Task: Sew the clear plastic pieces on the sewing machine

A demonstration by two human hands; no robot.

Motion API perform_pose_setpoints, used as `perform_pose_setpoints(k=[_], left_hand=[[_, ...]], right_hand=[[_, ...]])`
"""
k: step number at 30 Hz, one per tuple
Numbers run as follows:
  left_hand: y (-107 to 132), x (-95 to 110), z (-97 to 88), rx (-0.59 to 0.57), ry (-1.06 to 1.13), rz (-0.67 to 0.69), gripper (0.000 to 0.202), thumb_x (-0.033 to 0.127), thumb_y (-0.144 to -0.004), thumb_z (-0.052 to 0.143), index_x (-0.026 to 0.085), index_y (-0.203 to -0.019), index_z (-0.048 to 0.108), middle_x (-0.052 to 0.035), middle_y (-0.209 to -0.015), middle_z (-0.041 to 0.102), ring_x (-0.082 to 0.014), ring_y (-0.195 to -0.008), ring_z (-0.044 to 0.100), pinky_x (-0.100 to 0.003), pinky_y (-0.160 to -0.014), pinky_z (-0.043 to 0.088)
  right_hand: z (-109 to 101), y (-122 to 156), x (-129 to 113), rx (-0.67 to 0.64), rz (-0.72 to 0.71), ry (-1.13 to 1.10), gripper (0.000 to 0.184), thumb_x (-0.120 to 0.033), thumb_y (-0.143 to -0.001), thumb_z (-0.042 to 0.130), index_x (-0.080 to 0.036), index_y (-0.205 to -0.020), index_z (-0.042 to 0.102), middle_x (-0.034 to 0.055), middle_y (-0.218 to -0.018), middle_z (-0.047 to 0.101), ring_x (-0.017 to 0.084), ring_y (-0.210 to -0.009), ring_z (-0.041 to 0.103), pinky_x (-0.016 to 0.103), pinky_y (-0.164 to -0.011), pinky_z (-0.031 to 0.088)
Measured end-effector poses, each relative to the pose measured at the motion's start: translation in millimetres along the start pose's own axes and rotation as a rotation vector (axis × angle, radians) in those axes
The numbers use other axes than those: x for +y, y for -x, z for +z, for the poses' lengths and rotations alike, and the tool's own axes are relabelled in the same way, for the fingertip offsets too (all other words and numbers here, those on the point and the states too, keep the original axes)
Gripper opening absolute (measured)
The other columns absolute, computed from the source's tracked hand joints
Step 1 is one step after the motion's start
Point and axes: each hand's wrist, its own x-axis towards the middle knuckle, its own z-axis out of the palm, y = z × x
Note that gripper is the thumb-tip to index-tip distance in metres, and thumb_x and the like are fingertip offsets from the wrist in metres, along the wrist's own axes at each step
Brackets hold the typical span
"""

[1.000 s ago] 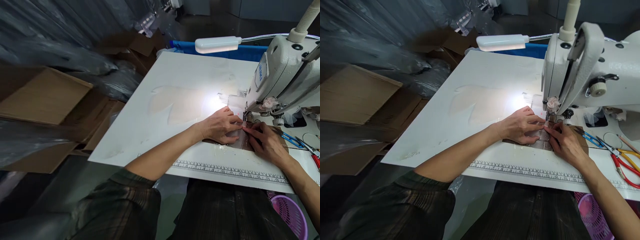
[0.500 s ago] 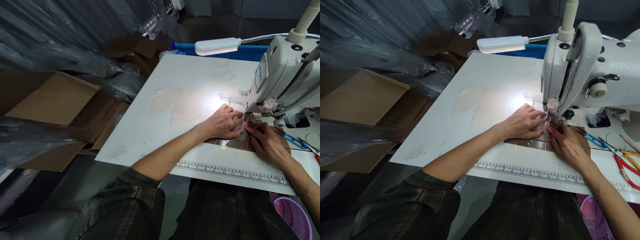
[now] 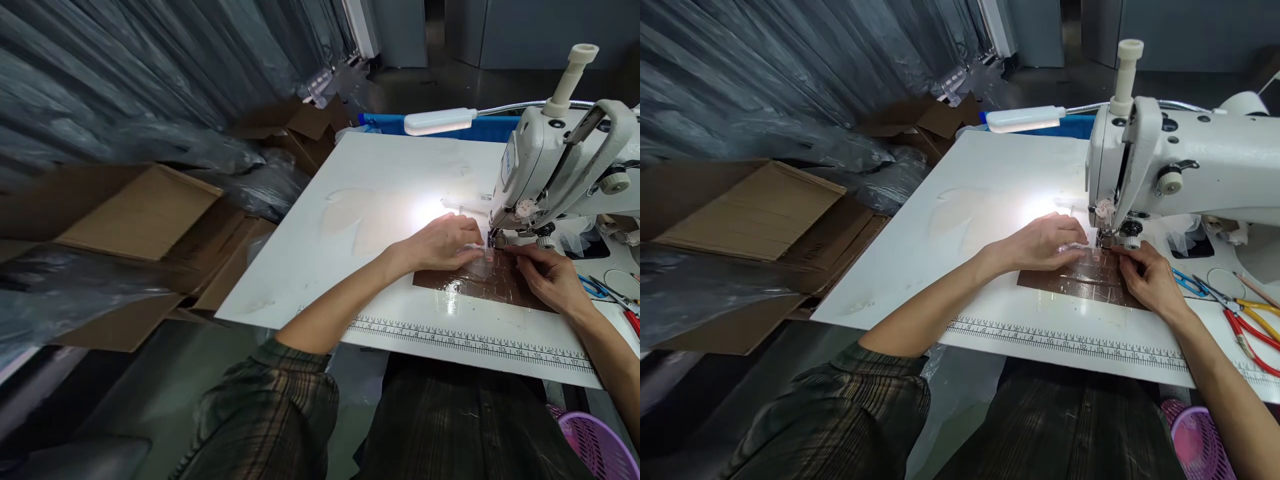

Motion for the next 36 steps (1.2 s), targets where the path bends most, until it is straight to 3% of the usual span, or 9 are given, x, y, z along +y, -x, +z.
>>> perform_pose_setpoints(k=[3,6,9,15,19,23,29,33,36], left_hand=[[3,4,1.3,-0.121,0.140,0.044,0.022,0.033,-0.098,0.058,0.019,-0.109,0.069,-0.0082,-0.109,0.067,-0.0180,-0.094,0.063,-0.031,-0.082,0.049],[3,3,11.0,-0.104,0.241,-0.008,0.013,0.029,-0.095,0.062,0.018,-0.093,0.068,-0.0079,-0.108,0.065,-0.0180,-0.098,0.061,-0.031,-0.083,0.051],[3,0,19.3,-0.060,0.322,-0.053,0.017,0.028,-0.095,0.062,0.018,-0.081,0.064,-0.0060,-0.103,0.064,-0.0176,-0.099,0.061,-0.033,-0.088,0.052],[3,-1,20.1,-0.027,0.434,-0.079,0.017,0.030,-0.096,0.060,0.018,-0.083,0.065,-0.0047,-0.099,0.064,-0.0173,-0.098,0.061,-0.035,-0.089,0.053],[5,-1,20.3,-0.004,0.455,-0.070,0.017,0.028,-0.096,0.059,0.019,-0.084,0.065,-0.0046,-0.098,0.065,-0.0167,-0.097,0.062,-0.035,-0.089,0.054],[8,-1,21.6,0.107,0.478,0.004,0.012,0.027,-0.094,0.064,0.017,-0.091,0.069,-0.0078,-0.103,0.068,-0.0167,-0.101,0.064,-0.035,-0.091,0.055],[10,-5,27.7,0.184,0.402,0.162,0.030,0.036,-0.084,0.078,0.017,-0.106,0.071,-0.0117,-0.111,0.069,-0.0208,-0.107,0.065,-0.041,-0.095,0.057],[7,-4,35.8,0.243,0.288,0.178,0.017,0.031,-0.094,0.067,0.017,-0.102,0.073,-0.0103,-0.103,0.072,-0.0188,-0.098,0.068,-0.037,-0.086,0.059],[6,-3,37.3,0.291,0.181,0.218,0.020,0.023,-0.100,0.053,0.016,-0.095,0.072,-0.0086,-0.097,0.074,-0.0163,-0.091,0.069,-0.034,-0.080,0.058]], right_hand=[[1,0,1,0.021,0.014,0.011,0.030,-0.032,-0.093,0.052,-0.020,-0.105,0.077,0.0077,-0.084,0.070,0.021,-0.073,0.067,0.036,-0.068,0.056],[-1,-2,3,-0.014,-0.018,0.043,0.030,-0.028,-0.092,0.052,-0.021,-0.107,0.077,0.0080,-0.088,0.072,0.022,-0.076,0.068,0.036,-0.070,0.057],[-9,-8,-1,-0.153,-0.092,0.081,0.030,-0.028,-0.091,0.053,-0.022,-0.108,0.077,0.0072,-0.088,0.074,0.022,-0.075,0.069,0.037,-0.071,0.057],[-21,-17,-23,-0.391,-0.207,0.065,0.031,-0.037,-0.090,0.057,-0.018,-0.109,0.072,0.0077,-0.088,0.072,0.020,-0.073,0.068,0.034,-0.066,0.056],[-6,-16,-26,-0.336,-0.263,0.075,0.030,-0.045,-0.093,0.057,-0.019,-0.104,0.068,0.0052,-0.081,0.067,0.018,-0.066,0.064,0.032,-0.061,0.053],[6,-14,-18,-0.235,-0.317,0.091,0.024,-0.034,-0.097,0.047,-0.020,-0.094,0.067,0.0069,-0.087,0.068,0.017,-0.068,0.064,0.031,-0.062,0.051],[7,-11,-14,-0.239,-0.294,0.032,0.024,-0.031,-0.096,0.047,-0.020,-0.097,0.069,0.0081,-0.097,0.071,0.018,-0.075,0.068,0.032,-0.068,0.053],[4,-12,-16,-0.238,-0.269,-0.016,0.026,-0.032,-0.094,0.049,-0.020,-0.095,0.071,0.0080,-0.095,0.072,0.018,-0.075,0.067,0.031,-0.069,0.053],[-1,-13,-15,-0.190,-0.157,0.002,0.030,-0.034,-0.093,0.049,-0.019,-0.099,0.074,0.0047,-0.077,0.069,0.017,-0.063,0.061,0.030,-0.060,0.049]])
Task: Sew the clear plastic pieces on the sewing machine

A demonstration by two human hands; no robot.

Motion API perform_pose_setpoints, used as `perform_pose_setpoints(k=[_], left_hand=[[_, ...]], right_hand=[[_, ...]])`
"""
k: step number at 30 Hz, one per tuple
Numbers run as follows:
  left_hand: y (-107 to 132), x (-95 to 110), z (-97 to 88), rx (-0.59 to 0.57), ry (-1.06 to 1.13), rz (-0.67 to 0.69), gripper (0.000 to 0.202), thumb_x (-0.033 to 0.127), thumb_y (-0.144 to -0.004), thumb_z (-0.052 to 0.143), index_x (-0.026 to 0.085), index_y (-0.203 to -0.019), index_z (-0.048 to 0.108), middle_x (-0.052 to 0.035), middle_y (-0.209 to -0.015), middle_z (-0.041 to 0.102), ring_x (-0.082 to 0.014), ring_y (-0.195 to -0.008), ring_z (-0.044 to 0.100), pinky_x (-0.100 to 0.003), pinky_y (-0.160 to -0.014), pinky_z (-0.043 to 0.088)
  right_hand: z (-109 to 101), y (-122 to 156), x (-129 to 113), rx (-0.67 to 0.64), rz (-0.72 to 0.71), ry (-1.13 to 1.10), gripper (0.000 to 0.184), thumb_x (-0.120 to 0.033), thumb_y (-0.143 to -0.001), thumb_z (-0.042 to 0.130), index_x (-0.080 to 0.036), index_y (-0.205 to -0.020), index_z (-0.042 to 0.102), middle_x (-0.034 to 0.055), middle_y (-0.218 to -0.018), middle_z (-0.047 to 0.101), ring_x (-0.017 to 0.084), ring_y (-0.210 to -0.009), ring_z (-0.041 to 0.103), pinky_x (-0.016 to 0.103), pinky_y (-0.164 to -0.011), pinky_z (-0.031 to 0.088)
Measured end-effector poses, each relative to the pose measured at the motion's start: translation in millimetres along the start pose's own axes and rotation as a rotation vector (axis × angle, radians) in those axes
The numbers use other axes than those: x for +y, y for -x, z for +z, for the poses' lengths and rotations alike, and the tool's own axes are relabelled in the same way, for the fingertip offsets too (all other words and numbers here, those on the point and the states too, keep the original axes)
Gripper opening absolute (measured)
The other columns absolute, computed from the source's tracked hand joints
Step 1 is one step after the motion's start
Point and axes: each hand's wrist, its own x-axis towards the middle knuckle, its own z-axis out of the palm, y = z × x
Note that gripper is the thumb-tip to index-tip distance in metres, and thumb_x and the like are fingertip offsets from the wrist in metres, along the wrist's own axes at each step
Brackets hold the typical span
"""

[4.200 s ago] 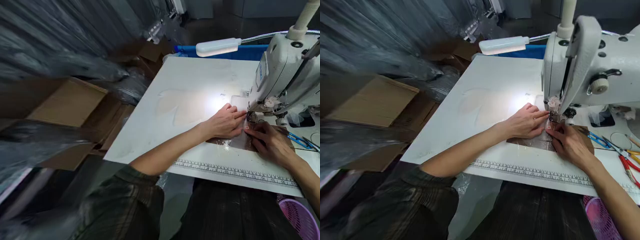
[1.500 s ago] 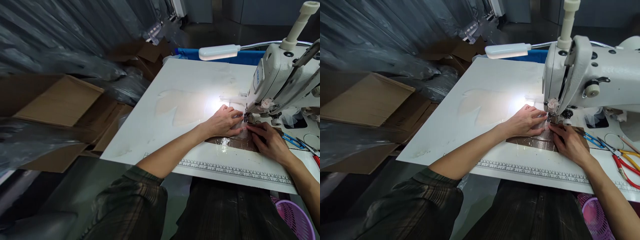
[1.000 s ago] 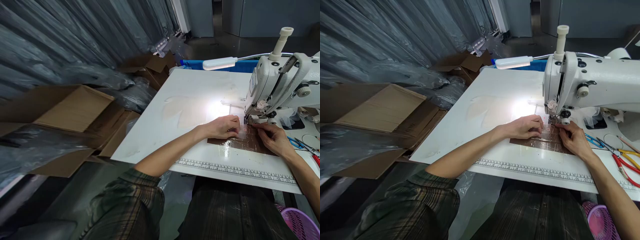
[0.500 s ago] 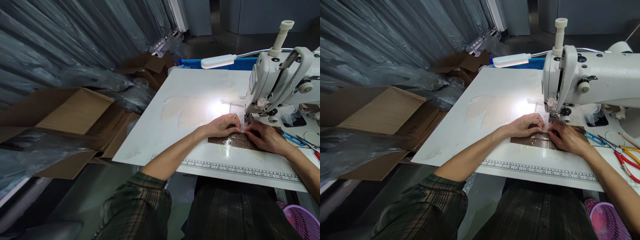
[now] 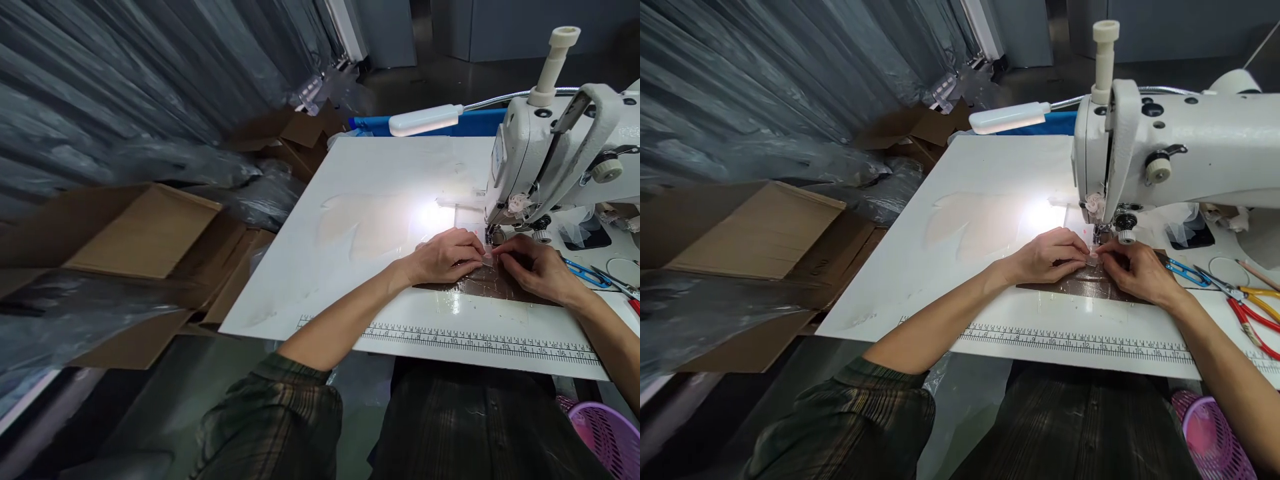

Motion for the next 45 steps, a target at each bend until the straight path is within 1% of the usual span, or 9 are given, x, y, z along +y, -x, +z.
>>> perform_pose_setpoints(k=[4,9,13,20,28,33,39,42,45], left_hand=[[0,1,-2.4,-0.023,-0.069,0.043,0.023,0.021,-0.099,0.049,0.017,-0.092,0.070,-0.0071,-0.093,0.076,-0.0157,-0.087,0.070,-0.033,-0.075,0.057],[-1,4,-1.0,-0.151,-0.141,0.012,0.025,0.020,-0.099,0.048,0.019,-0.086,0.070,-0.0047,-0.096,0.077,-0.0150,-0.083,0.069,-0.034,-0.077,0.054],[0,4,1.4,-0.143,-0.159,0.062,0.026,0.020,-0.100,0.047,0.018,-0.088,0.069,-0.0043,-0.095,0.077,-0.0139,-0.080,0.068,-0.032,-0.074,0.052],[-1,3,-0.4,-0.202,-0.227,0.098,0.025,0.018,-0.099,0.047,0.020,-0.090,0.070,-0.0041,-0.097,0.076,-0.0136,-0.076,0.065,-0.031,-0.072,0.050],[-1,7,-3.8,-0.146,-0.304,0.191,0.028,0.017,-0.099,0.046,0.018,-0.087,0.070,-0.0033,-0.097,0.076,-0.0132,-0.074,0.063,-0.030,-0.072,0.048],[0,10,-6.0,-0.233,-0.281,0.135,0.024,0.023,-0.095,0.047,0.019,-0.096,0.071,-0.0049,-0.102,0.075,-0.0149,-0.075,0.062,-0.032,-0.074,0.049],[-1,10,-7.0,-0.278,-0.295,0.077,0.030,0.025,-0.092,0.045,0.015,-0.108,0.069,-0.0089,-0.109,0.072,-0.0174,-0.075,0.059,-0.035,-0.074,0.048],[0,8,-6.5,-0.295,-0.282,0.050,0.035,0.026,-0.091,0.047,0.015,-0.117,0.066,-0.0100,-0.111,0.070,-0.0189,-0.077,0.059,-0.036,-0.075,0.047],[0,7,-6.5,-0.303,-0.293,0.036,0.036,0.030,-0.092,0.046,0.014,-0.117,0.066,-0.0115,-0.113,0.069,-0.0204,-0.080,0.061,-0.037,-0.076,0.047]], right_hand=[[-2,2,7,0.078,0.077,0.109,0.034,-0.031,-0.090,0.048,-0.016,-0.105,0.075,0.0051,-0.074,0.065,0.018,-0.061,0.058,0.030,-0.056,0.045],[10,7,14,0.052,-0.039,0.285,0.041,-0.034,-0.096,0.045,-0.019,-0.122,0.073,0.0109,-0.089,0.066,0.020,-0.070,0.061,0.032,-0.061,0.048],[14,10,18,0.017,-0.110,0.419,0.041,-0.034,-0.100,0.044,-0.023,-0.129,0.071,0.0144,-0.102,0.062,0.022,-0.079,0.062,0.033,-0.065,0.051],[13,12,22,0.005,-0.127,0.425,0.042,-0.035,-0.101,0.042,-0.023,-0.133,0.069,0.0154,-0.107,0.060,0.024,-0.087,0.063,0.036,-0.069,0.055],[9,12,18,0.011,-0.269,0.399,0.038,-0.031,-0.101,0.043,-0.023,-0.122,0.074,0.0128,-0.101,0.063,0.022,-0.084,0.062,0.035,-0.073,0.054],[12,12,16,-0.018,-0.181,0.464,0.037,-0.030,-0.099,0.047,-0.026,-0.128,0.070,0.0124,-0.106,0.064,0.023,-0.085,0.062,0.034,-0.069,0.052],[14,10,10,-0.034,-0.061,0.548,0.044,-0.039,-0.102,0.039,-0.026,-0.135,0.065,0.0137,-0.108,0.065,0.023,-0.078,0.062,0.033,-0.061,0.049],[13,10,6,-0.018,-0.116,0.519,0.045,-0.037,-0.102,0.037,-0.023,-0.134,0.065,0.0147,-0.104,0.064,0.024,-0.079,0.063,0.035,-0.063,0.052],[13,11,3,0.022,-0.197,0.455,0.043,-0.032,-0.102,0.038,-0.021,-0.130,0.067,0.0148,-0.104,0.064,0.024,-0.084,0.063,0.038,-0.072,0.056]])
